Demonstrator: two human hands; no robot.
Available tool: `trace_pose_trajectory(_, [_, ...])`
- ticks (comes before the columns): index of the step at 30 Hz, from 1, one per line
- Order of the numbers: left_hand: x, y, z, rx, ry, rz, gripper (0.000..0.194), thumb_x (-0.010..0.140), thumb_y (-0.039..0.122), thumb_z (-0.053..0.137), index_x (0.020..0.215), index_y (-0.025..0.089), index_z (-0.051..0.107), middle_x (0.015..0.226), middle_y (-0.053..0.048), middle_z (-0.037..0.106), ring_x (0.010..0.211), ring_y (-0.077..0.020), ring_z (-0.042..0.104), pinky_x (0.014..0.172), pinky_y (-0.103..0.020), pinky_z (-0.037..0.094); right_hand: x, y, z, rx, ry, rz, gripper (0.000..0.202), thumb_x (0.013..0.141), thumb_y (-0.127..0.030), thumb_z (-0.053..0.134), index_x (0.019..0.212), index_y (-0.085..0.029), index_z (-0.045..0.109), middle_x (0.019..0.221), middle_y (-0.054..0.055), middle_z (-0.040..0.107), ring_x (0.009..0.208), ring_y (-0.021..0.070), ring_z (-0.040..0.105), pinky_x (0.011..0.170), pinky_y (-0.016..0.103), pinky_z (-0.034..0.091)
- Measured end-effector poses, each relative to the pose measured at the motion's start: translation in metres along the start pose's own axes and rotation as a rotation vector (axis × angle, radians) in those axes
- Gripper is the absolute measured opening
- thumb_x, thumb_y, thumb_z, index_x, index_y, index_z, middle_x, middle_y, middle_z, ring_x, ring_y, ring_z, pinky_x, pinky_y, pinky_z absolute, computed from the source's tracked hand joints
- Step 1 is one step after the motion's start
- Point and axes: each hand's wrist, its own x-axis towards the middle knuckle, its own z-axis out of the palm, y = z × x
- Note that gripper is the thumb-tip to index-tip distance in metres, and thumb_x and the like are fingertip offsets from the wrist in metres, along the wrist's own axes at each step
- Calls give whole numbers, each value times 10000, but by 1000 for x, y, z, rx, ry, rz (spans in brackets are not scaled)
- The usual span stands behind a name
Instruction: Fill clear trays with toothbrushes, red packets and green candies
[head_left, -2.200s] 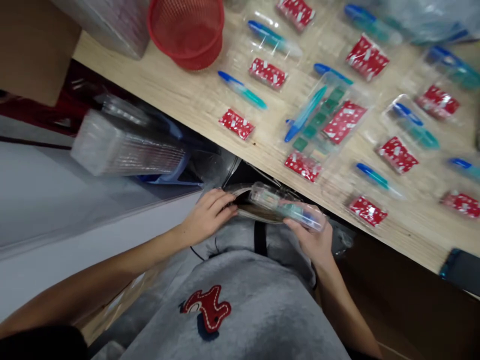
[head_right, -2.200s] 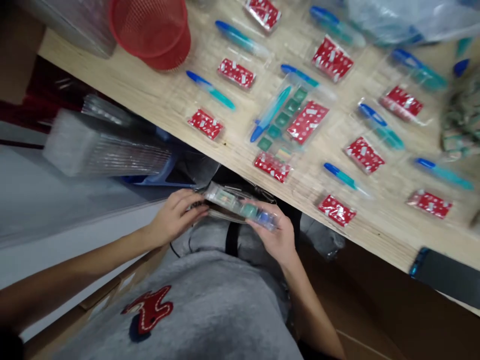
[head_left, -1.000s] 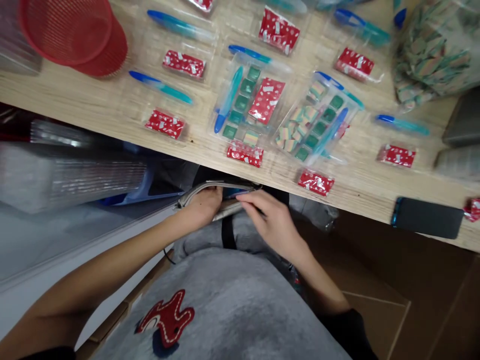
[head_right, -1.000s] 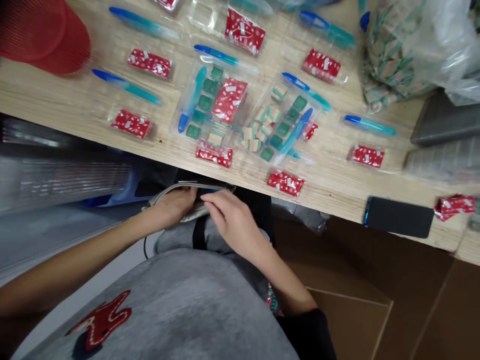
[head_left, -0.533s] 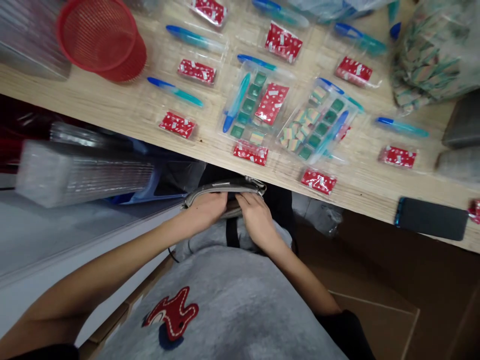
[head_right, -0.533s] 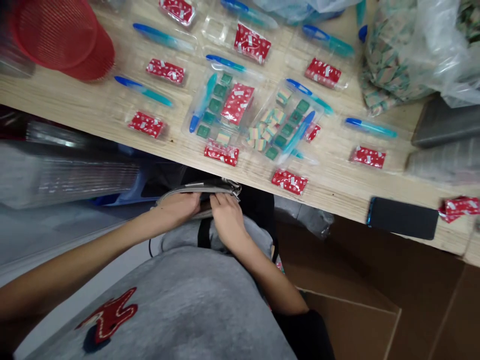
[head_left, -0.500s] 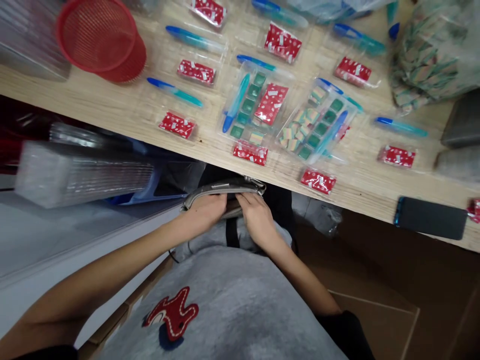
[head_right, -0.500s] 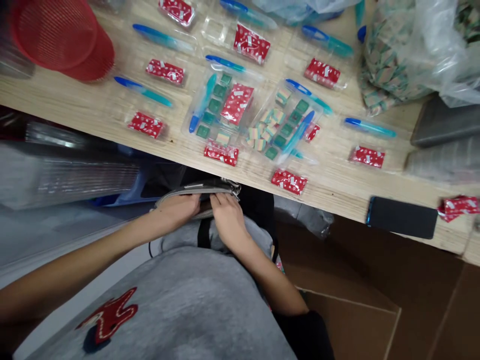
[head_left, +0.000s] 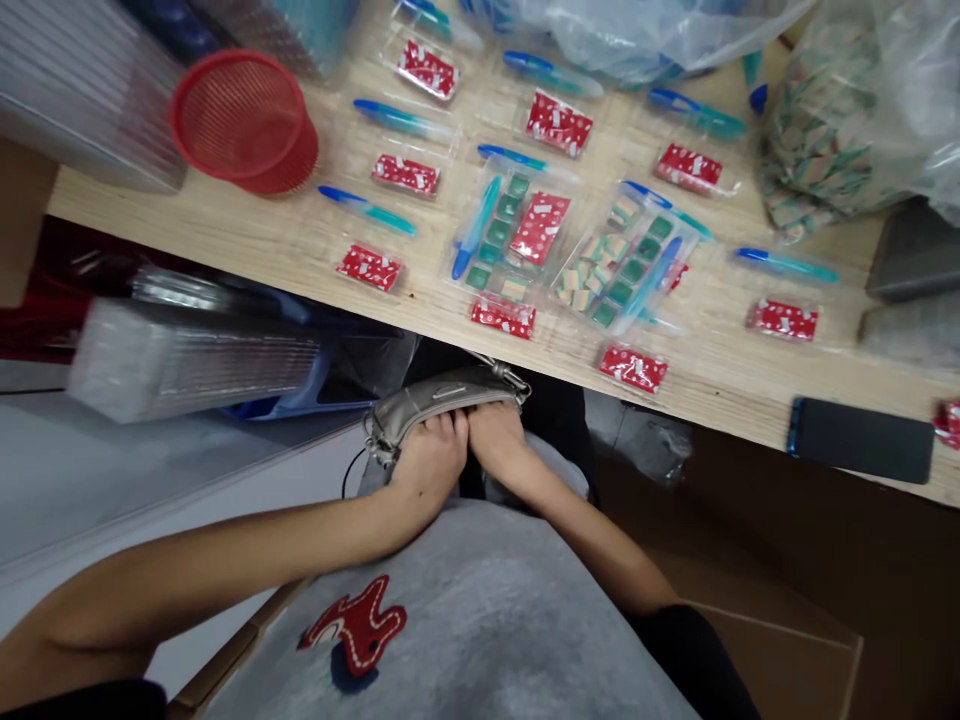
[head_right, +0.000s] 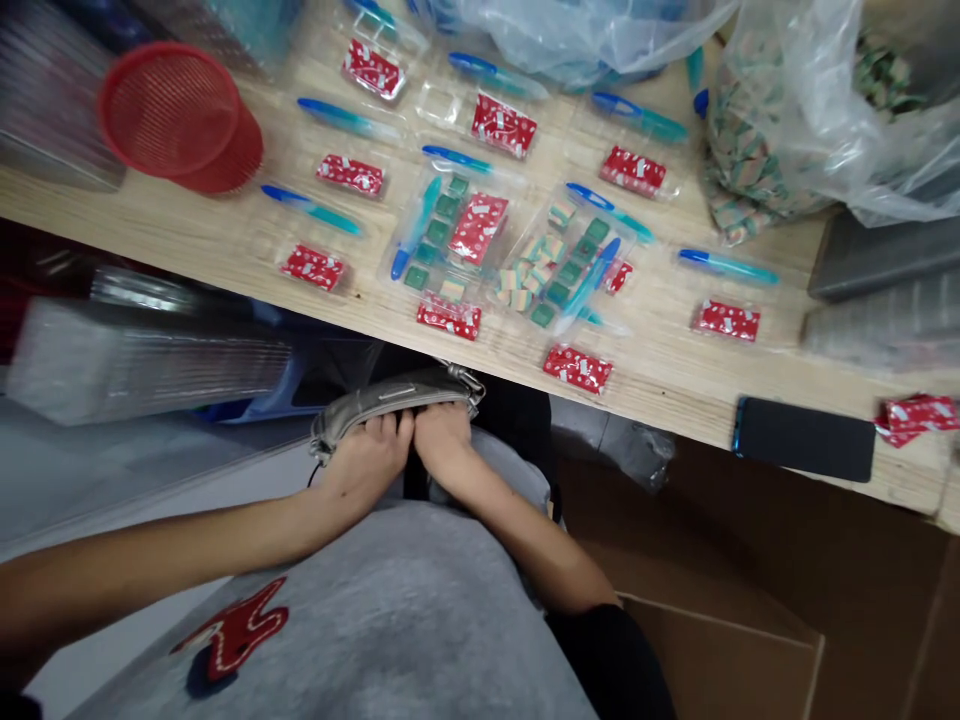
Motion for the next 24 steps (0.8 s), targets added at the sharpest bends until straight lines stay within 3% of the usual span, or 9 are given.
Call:
trace_pose_trajectory(3, [-13, -10, -6, 44, 59, 112, 357, 861, -5, 372, 1112, 79, 611, 866, -167, 674, 859, -278, 669, 686, -355, 547, 2, -2, -6, 22, -63, 101, 296, 884, -101, 437, 868, -82, 731, 934, 197, 722, 915, 308, 685, 849, 430, 517])
trace_pose_trajectory(6, [-21, -39, -7, -148, 218, 241, 285, 905, 94, 449, 1153, 115, 588, 933, -114, 679, 926, -235, 657, 780, -342, 551, -8, 0, -16, 51, -43, 128, 345, 887, -43, 380, 1020, -42, 698, 1037, 216, 693, 1000, 291, 663, 923, 408, 493])
trace_pose_trajectory(9, [-29, -62, -12, -476, 363, 249, 246, 949, 282, 464, 1113, 153, 594, 949, -70, 674, 894, -184, 654, 785, -314, 553, -29, 9, -21, 245, 62, -9, 456, 887, -25, 386, 1318, -89, 521, 1341, 169, 548, 1252, 219, 522, 1070, 354, 405])
trace_pose_trajectory(11, [-31, -64, -20, -714, 350, 203, 269, 953, 352, 443, 1051, 165, 608, 910, -47, 668, 787, -149, 656, 703, -275, 558, -43, 16, -19, 584, 132, -190, 580, 869, -105, 522, 1428, -163, 379, 1462, 117, 436, 1355, 180, 411, 1129, 343, 345])
trace_pose_trajectory(13, [-27, -55, -27, -893, 281, 205, 289, 949, 378, 431, 1012, 172, 623, 895, -35, 675, 737, -128, 653, 659, -244, 553, -55, 21, -15, 948, 165, -300, 733, 817, -261, 658, 1460, -210, 309, 1491, 98, 400, 1366, 183, 398, 1130, 360, 347])
trace_pose_trajectory(16, [-12, -28, -34, -982, 194, 346, 277, 938, 371, 459, 1027, 194, 653, 1006, -37, 697, 871, -139, 664, 738, -242, 556, -71, 25, -7, 1215, 227, -207, 675, 798, -489, 648, 1383, -225, 436, 1387, 83, 524, 1257, 190, 517, 1048, 357, 435])
trace_pose_trajectory(20, [5, 10, -43, -931, 116, 584, 292, 965, 305, 431, 1159, 231, 636, 1188, -35, 665, 1066, -151, 627, 916, -295, 522, -100, 37, 0, 1264, 487, 27, 489, 755, -596, 638, 1050, -207, 668, 1093, 57, 687, 1007, 191, 649, 887, 342, 528])
trace_pose_trajectory(24, [8, 45, -49, -711, 97, 799, 341, 983, 238, 381, 1267, 215, 568, 1209, -41, 650, 1083, -154, 594, 970, -321, 485, -142, 56, 10, 1289, 616, 183, 417, 724, -524, 692, 999, -210, 694, 1067, 50, 700, 955, 183, 660, 833, 315, 536])
